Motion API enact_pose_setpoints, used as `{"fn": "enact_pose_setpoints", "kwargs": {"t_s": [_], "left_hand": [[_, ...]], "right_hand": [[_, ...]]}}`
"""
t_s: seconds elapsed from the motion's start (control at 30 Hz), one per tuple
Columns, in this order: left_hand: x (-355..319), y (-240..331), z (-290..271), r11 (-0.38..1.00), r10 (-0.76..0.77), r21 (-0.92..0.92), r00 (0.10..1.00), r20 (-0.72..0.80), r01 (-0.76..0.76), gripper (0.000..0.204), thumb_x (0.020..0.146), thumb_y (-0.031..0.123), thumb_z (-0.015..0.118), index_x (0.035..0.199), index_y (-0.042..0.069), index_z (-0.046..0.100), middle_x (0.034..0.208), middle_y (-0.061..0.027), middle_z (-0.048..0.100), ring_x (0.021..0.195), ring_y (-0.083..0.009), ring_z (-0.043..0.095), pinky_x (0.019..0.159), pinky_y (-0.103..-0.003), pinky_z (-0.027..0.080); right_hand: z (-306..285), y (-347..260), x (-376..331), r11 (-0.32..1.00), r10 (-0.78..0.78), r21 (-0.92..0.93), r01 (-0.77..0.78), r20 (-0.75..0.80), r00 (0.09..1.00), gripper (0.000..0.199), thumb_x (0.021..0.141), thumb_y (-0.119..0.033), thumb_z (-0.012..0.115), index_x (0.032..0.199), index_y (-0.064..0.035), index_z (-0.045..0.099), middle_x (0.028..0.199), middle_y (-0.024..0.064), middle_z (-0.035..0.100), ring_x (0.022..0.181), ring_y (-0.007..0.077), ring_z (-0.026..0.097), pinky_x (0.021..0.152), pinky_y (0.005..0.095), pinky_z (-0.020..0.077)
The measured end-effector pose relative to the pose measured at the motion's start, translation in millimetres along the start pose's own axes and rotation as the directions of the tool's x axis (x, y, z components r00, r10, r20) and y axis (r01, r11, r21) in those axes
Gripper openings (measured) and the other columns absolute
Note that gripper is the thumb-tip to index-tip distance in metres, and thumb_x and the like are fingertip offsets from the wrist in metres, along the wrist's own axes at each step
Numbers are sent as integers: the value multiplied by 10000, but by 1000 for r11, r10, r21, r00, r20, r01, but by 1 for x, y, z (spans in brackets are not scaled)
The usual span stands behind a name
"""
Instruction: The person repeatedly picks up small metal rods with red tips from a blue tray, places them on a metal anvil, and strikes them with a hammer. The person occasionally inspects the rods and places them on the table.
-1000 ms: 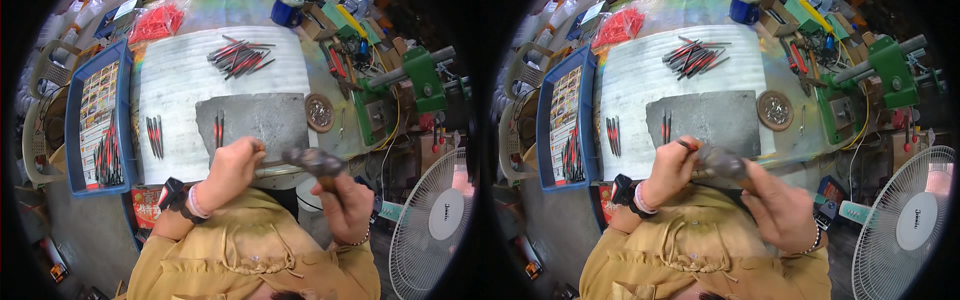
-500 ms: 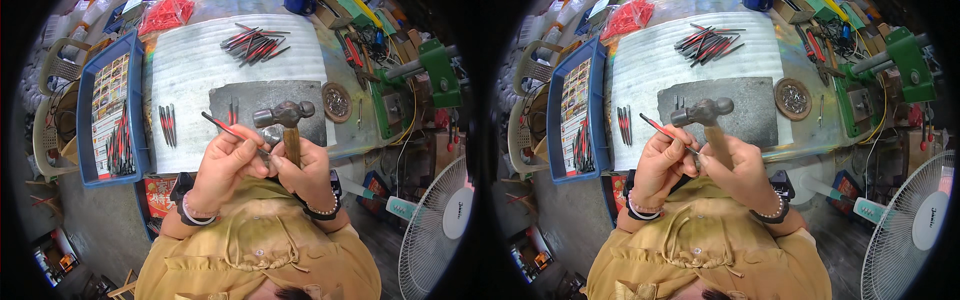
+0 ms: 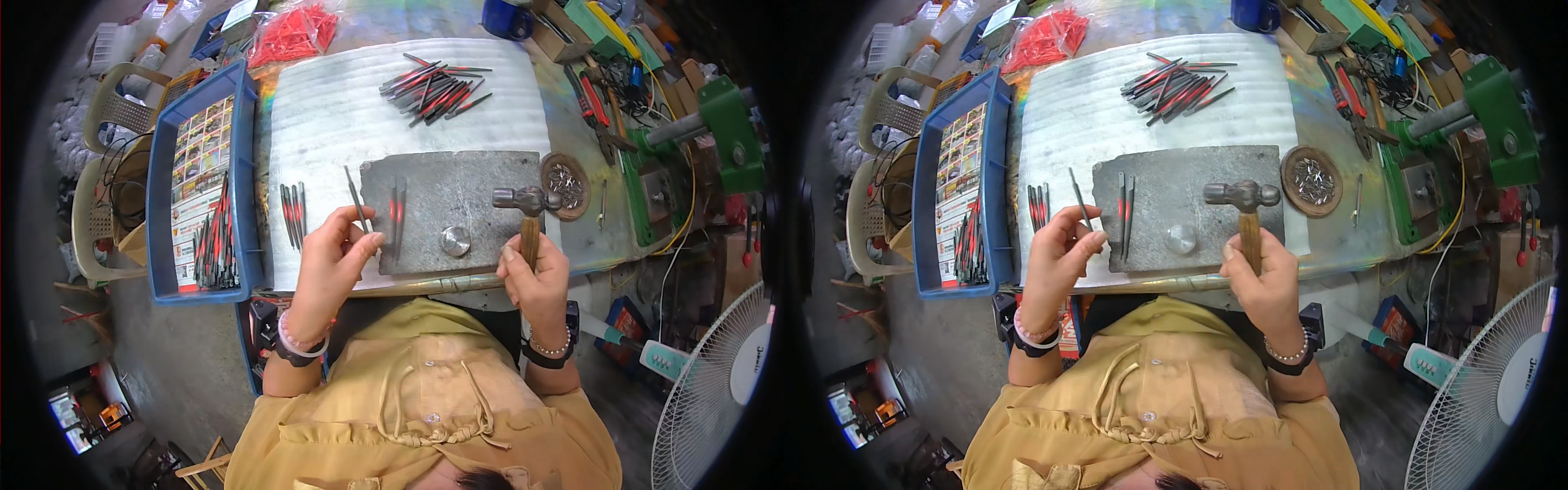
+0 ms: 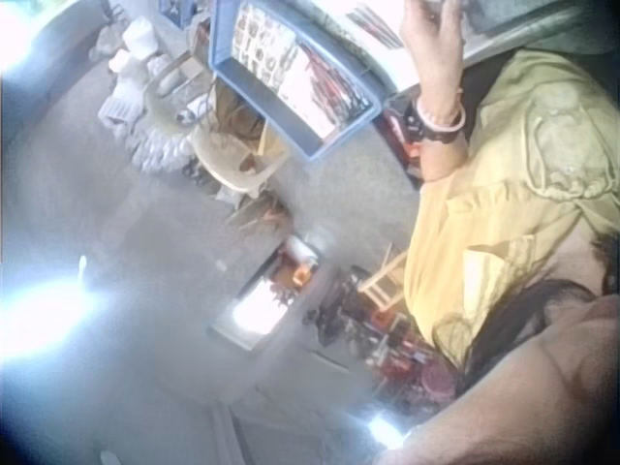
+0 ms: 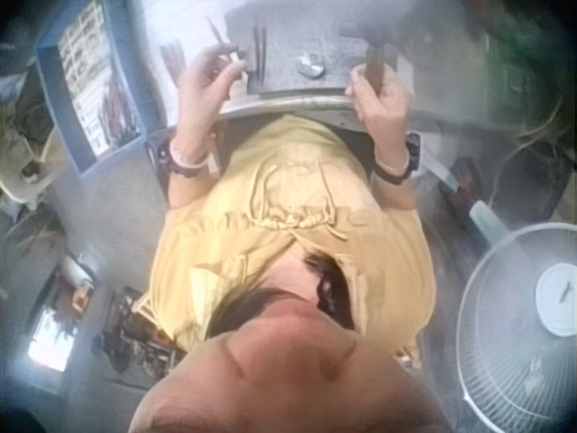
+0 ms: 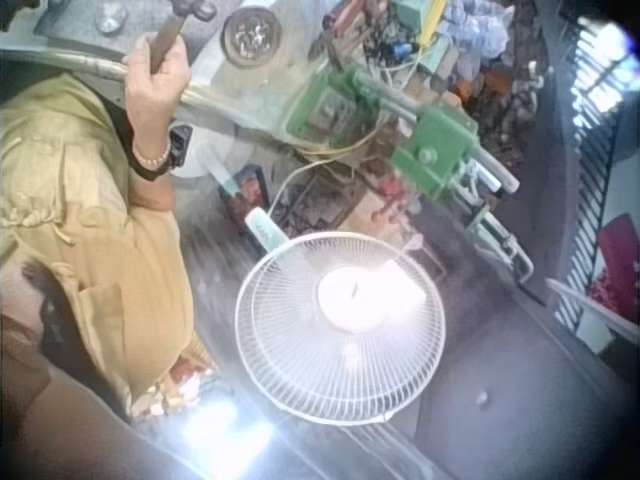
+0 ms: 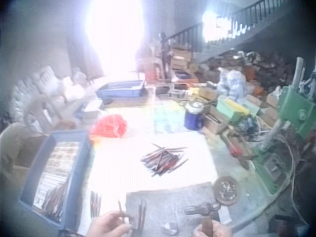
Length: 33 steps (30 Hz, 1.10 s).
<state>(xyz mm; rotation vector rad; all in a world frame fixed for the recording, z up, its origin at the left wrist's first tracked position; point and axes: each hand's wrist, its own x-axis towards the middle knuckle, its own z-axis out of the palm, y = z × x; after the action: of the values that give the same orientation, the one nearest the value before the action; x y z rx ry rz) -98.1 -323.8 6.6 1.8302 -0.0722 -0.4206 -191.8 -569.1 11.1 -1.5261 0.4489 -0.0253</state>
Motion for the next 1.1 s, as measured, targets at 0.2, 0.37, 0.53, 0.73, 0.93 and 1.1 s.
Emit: {"fn": "enact_pose_setpoints", "kwargs": {"t_s": [0.2, 0.37, 0.53, 0.73, 0.93, 1.1], "left_hand": [[9, -4, 17, 897, 194, 400, 981, 30, -190, 403, 820, 88, 743, 1168, 17, 552, 587, -120, 548, 492, -222, 525, 504, -323, 430], [21, 7, 15, 828, 261, 510, 965, 20, -235, 299, 857, 194, 725, 1081, 26, 619, 621, -144, 595, 519, -257, 576, 515, -350, 446], [66, 28, 2, 854, 333, 439, 941, -52, -278, 163, 889, 153, 680, 999, 33, 679, 668, -112, 637, 516, -177, 595, 509, -307, 456], [149, 53, 23, 895, 364, 232, 925, 111, -380, 138, 887, 99, 656, 977, 1, 692, 752, -92, 677, 678, -140, 650, 578, -262, 504], [227, 51, 93, 556, 348, 643, 850, 395, -526, 157, 789, 157, 673, 895, 53, 723, 862, -172, 693, 832, -355, 663, 762, -419, 522], [254, 30, 129, 384, 373, 761, 842, 390, -523, 132, 762, 164, 663, 773, 33, 664, 772, -177, 668, 792, -351, 655, 721, -431, 505]], "right_hand": [[-12, 17, 11, 998, -58, -30, 57, -48, 997, 79, 919, -73, 598, 950, 0, 597, 680, 0, 603, 584, 31, 504, 522, 206, 404], [-21, 25, 19, 992, -95, -90, 88, -69, 993, 91, 919, -70, 597, 953, 15, 605, 686, 19, 618, 619, 49, 543, 559, 224, 433], [-23, 32, 25, 996, -76, -58, 73, -54, 996, 94, 907, -64, 611, 947, 21, 611, 677, 30, 626, 609, 69, 560, 559, 242, 444], [-25, 31, 26, 950, -222, -225, 217, 3, 975, 100, 888, -66, 626, 916, 28, 612, 617, 81, 596, 554, 99, 561, 526, 272, 443], [-26, 26, 26, 937, -238, -256, 237, 28, 971, 124, 876, -70, 639, 942, 31, 613, 739, 180, 663, 649, 296, 678, 583, 355, 496], [-27, 27, 26, 931, -262, -256, 259, 22, 965, 125, 872, -77, 643, 949, 13, 601, 683, 187, 603, 626, 349, 637, 559, 382, 469]]}}
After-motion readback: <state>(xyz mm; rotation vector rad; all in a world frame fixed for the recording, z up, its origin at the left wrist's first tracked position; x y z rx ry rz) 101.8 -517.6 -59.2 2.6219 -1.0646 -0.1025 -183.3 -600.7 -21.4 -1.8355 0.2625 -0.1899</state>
